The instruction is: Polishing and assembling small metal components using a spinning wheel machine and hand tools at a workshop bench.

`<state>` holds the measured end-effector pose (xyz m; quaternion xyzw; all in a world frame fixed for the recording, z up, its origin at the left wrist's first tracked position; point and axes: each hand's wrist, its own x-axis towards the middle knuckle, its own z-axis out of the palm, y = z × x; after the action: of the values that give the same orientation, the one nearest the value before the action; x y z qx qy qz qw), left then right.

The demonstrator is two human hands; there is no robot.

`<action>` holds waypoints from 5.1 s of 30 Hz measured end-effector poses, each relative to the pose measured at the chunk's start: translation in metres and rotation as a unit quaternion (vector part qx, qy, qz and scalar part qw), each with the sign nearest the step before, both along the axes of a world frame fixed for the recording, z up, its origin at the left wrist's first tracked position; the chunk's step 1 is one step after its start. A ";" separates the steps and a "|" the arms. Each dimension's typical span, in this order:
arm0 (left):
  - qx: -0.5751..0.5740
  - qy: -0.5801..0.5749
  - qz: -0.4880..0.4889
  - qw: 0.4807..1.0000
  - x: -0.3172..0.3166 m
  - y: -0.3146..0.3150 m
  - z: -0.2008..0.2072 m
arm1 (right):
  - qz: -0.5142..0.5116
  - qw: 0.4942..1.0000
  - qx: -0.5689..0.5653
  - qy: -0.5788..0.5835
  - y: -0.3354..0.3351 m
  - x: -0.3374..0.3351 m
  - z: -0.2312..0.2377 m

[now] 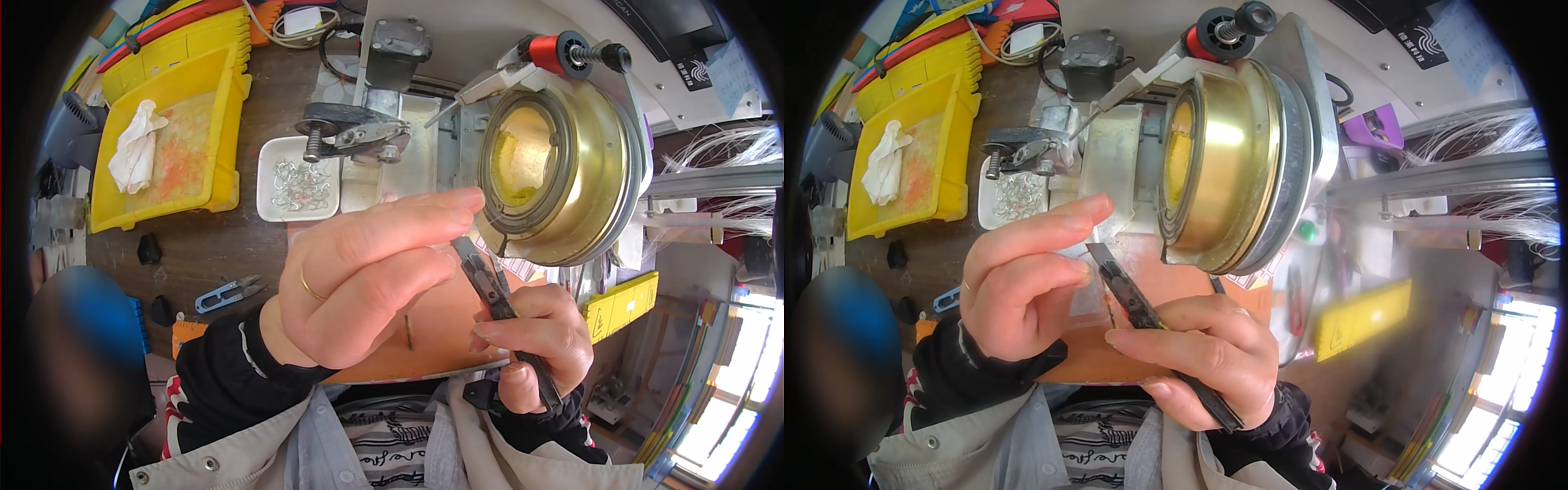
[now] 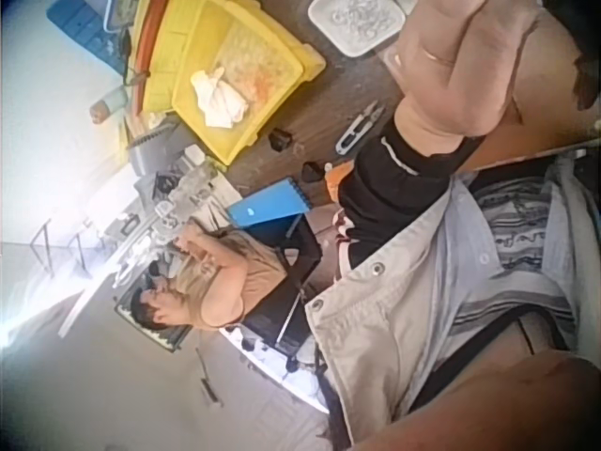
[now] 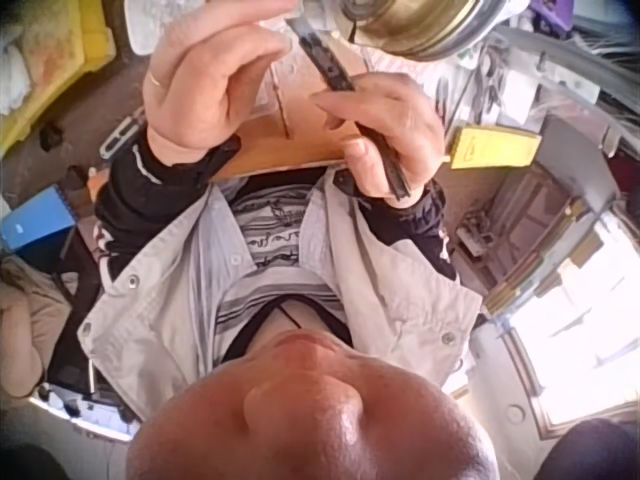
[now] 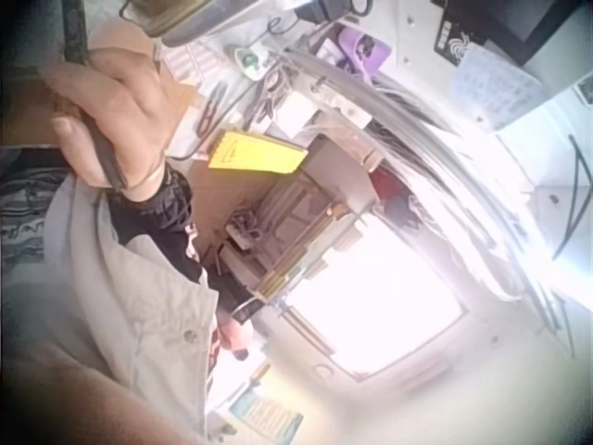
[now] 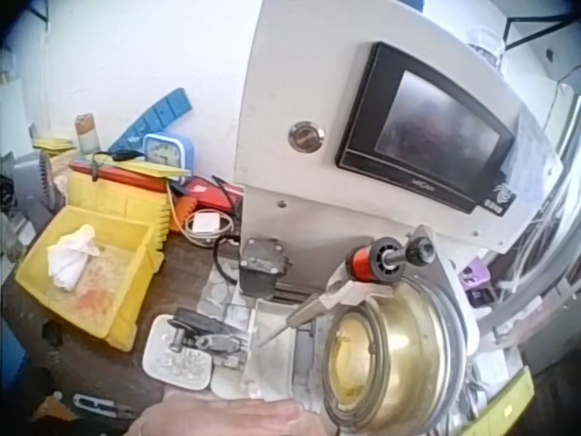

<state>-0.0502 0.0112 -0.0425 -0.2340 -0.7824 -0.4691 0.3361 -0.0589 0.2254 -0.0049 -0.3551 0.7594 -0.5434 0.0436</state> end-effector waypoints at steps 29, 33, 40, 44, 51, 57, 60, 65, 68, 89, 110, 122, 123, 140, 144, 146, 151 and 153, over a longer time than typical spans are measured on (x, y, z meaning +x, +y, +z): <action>-0.004 0.011 0.017 1.000 0.001 0.002 -0.002 | -0.020 0.999 -0.026 0.007 -0.007 0.000 -0.004; 0.004 0.009 0.014 1.000 0.001 0.002 -0.002 | -0.022 0.999 -0.037 -0.017 0.000 0.003 -0.003; 0.009 0.012 -0.006 1.000 0.003 0.003 -0.002 | -0.111 0.985 -0.133 0.004 0.022 0.021 -0.009; -0.028 0.033 -0.009 0.999 0.000 0.000 -0.006 | -0.083 0.977 0.102 0.166 0.045 0.023 -0.018; -0.091 0.041 0.024 0.995 -0.001 0.002 0.001 | -0.086 0.942 0.233 0.227 0.061 0.028 -0.047; -0.032 -0.008 0.114 0.993 -0.001 0.010 -0.013 | -0.119 0.929 0.265 0.230 0.068 0.037 -0.050; -0.018 -0.097 0.158 0.982 0.004 0.017 0.012 | -0.147 0.946 0.213 0.197 0.078 0.036 -0.034; -0.011 -0.043 0.219 0.975 -0.028 0.006 0.060 | -0.225 0.963 0.035 0.146 0.075 0.006 0.002; -0.023 -0.026 0.247 0.968 -0.041 0.001 0.063 | -0.222 0.969 -0.084 0.066 0.056 -0.026 0.010; -0.112 -0.062 0.222 0.967 -0.019 0.010 0.069 | -0.192 0.979 -0.047 0.042 0.041 -0.068 0.007; -0.124 -0.041 -0.090 0.987 0.020 0.096 0.128 | -0.100 0.987 -0.125 0.030 0.100 0.019 0.063; -0.173 -0.019 -0.049 0.984 0.025 0.099 0.135 | -0.164 0.977 -0.065 0.122 0.105 0.026 0.071; -0.173 -0.021 -0.046 0.984 0.026 0.100 0.136 | -0.198 0.958 -0.049 0.199 0.103 0.028 0.071; -0.291 0.028 0.008 0.956 0.046 0.101 0.148 | -0.192 0.933 -0.014 0.305 0.098 0.039 0.076; -0.271 0.126 -0.007 0.954 0.044 0.102 0.135 | -0.018 0.986 -0.138 -0.092 0.106 0.034 0.088; -0.298 0.128 -0.014 0.946 0.040 0.091 0.133 | -0.005 0.971 -0.158 -0.178 0.104 0.038 0.084; -0.258 0.042 -0.167 0.951 0.020 0.077 0.133 | -0.007 0.982 -0.144 -0.118 0.107 0.040 0.075; -0.251 0.047 -0.170 0.952 0.018 0.075 0.131 | -0.017 0.981 -0.144 -0.132 0.105 0.044 0.078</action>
<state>-0.0322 0.0863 0.0884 -0.4624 -0.8067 -0.2963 0.2182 -0.0149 0.3301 0.0733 -0.2701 0.6665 -0.6899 0.0826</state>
